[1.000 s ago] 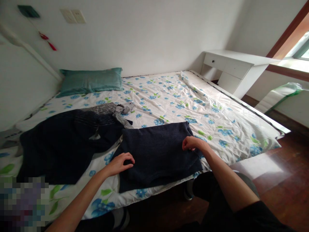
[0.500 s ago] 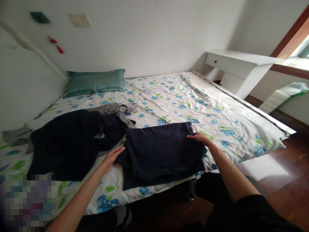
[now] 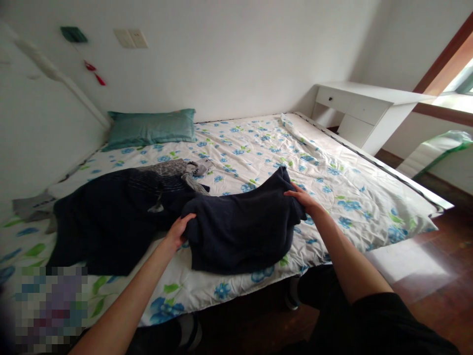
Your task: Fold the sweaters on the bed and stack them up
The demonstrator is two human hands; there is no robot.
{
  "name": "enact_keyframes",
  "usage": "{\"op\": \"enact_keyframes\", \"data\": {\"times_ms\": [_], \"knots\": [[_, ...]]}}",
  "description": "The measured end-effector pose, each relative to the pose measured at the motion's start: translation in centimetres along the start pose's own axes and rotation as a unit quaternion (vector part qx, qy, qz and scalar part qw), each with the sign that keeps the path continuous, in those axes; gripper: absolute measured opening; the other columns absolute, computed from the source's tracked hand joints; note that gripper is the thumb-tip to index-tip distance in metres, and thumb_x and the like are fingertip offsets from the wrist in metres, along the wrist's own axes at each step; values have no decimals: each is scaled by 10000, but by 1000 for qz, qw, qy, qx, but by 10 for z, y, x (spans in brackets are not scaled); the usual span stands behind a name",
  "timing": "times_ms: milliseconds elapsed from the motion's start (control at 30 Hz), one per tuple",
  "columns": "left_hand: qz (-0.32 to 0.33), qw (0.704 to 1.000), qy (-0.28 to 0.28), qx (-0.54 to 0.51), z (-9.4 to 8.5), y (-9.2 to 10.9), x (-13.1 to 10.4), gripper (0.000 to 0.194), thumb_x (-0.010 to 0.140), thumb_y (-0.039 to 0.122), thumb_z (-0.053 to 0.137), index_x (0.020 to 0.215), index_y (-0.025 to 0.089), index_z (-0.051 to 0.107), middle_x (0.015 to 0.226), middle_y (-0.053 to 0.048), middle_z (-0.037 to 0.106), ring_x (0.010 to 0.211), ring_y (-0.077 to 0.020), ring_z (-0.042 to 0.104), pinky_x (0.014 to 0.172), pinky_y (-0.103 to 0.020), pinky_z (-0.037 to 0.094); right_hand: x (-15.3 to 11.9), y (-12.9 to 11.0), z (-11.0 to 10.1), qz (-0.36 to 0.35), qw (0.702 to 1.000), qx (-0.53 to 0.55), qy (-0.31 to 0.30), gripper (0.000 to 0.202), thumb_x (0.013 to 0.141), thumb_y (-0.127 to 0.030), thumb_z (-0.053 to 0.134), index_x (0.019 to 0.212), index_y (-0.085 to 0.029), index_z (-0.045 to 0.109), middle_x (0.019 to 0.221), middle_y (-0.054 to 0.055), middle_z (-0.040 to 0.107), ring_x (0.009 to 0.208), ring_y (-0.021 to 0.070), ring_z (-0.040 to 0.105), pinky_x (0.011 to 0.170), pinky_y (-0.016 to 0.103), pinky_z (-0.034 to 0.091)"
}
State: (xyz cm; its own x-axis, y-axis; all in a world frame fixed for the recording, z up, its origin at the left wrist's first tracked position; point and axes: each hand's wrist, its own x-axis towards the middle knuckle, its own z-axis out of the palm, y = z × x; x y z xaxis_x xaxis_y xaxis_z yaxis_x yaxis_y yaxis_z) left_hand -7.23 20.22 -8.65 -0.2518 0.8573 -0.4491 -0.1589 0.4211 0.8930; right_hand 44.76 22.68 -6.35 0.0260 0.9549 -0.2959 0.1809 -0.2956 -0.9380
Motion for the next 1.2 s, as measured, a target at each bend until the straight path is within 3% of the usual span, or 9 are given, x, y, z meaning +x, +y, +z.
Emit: {"op": "enact_keyframes", "data": {"times_ms": [167,300,467,533,667,867,1000,1100,1200], "knots": [[46,998,52,8,-11,7,4,486,756,226,960,1191,141,761,1062,-121,845,938,-239,811,852,-332,662,15,6,8,47,995,-21,85,550,996,-503,698,1448,-191,665,1127,103,827,963,234,808,827,313,689],[21,994,73,74,-27,-20,0,524,763,220,959,1224,155,718,1115,-116,824,868,-199,789,778,-290,634,11,33,10,187,982,-16,10,600,901,-657,819,1244,-183,686,1069,107,812,872,238,791,763,377,708],[26,995,98,-11,-44,-30,-8,307,855,105,817,1117,189,681,969,-31,783,728,-122,721,751,-236,604,0,49,-1,156,986,35,40,581,793,-548,976,1112,-187,652,1048,97,789,936,237,790,817,388,716],[19,995,93,-44,-47,-27,-14,265,863,81,789,1058,209,665,939,-11,772,726,-118,712,760,-236,607,-8,53,-6,173,982,68,-29,546,771,-474,1000,1086,-186,659,1071,111,793,961,251,795,860,421,711],[-44,998,14,-37,-41,-25,-31,237,839,99,836,956,216,666,955,-48,800,807,-187,760,754,-295,630,-26,66,-1,157,970,92,-160,553,663,-263,1015,1108,-188,696,1162,117,804,1084,263,786,966,404,671],[-75,991,-105,28,-18,-36,-55,271,804,271,940,941,226,710,960,-66,816,1021,-280,800,844,-357,663,-27,79,56,29,998,57,-23,582,714,-285,878,1260,-243,683,1107,72,815,1119,280,778,991,407,660],[-84,989,-121,28,-14,-42,-59,359,703,278,977,969,248,739,951,-70,817,1038,-301,809,890,-391,677,-21,70,76,11,995,93,-16,631,744,-320,835,1347,-242,665,1142,90,812,1104,284,782,955,385,670],[-88,990,-114,8,-19,-45,-58,400,661,204,964,987,240,734,949,-65,823,1027,-308,808,913,-399,669,-22,57,57,6,996,81,-20,667,768,-311,799,1411,-220,649,1118,88,811,1026,260,789,906,349,671],[-87,990,-109,14,-28,-48,-55,459,642,163,957,1022,245,713,988,-55,828,1034,-292,800,941,-382,656,-26,51,12,14,999,-15,-41,811,759,-268,795,1542,-229,585,1014,40,804,870,215,767,793,320,667]]}}
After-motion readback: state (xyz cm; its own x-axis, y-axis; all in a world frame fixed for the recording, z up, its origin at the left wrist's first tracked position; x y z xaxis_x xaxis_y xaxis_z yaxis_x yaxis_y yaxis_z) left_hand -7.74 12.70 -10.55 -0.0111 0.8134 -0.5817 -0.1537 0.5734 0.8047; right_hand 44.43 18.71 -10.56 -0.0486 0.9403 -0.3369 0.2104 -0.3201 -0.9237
